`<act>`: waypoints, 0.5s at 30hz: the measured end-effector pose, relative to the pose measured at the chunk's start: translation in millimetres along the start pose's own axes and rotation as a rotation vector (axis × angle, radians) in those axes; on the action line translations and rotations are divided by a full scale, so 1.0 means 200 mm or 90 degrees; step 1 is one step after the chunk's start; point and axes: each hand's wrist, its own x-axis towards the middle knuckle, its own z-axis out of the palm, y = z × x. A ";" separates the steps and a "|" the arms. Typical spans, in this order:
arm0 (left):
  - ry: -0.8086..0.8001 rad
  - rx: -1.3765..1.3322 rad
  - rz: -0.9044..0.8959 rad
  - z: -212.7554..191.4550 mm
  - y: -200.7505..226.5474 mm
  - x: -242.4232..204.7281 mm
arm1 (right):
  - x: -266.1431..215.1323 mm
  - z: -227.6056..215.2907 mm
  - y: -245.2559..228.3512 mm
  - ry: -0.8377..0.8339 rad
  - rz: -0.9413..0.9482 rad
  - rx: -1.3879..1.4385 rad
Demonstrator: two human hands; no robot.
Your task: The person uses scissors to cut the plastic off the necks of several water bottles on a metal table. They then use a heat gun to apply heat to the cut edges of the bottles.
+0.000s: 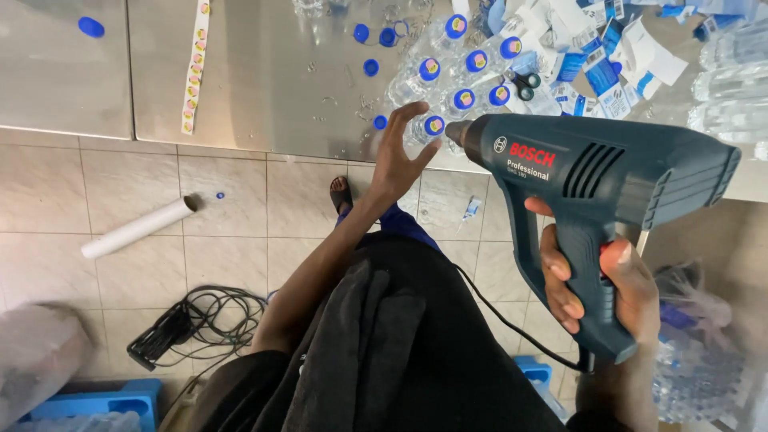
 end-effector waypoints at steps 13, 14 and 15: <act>0.073 -0.852 -0.110 -0.07 0.57 0.25 | -0.16 -0.02 -0.17 -0.190 0.167 0.125; 0.098 -0.824 -0.113 -0.09 0.58 0.25 | -0.19 -0.02 -0.14 -0.133 0.128 0.111; 0.123 -0.796 -0.116 -0.12 0.59 0.25 | -0.20 -0.01 -0.12 -0.076 0.090 0.097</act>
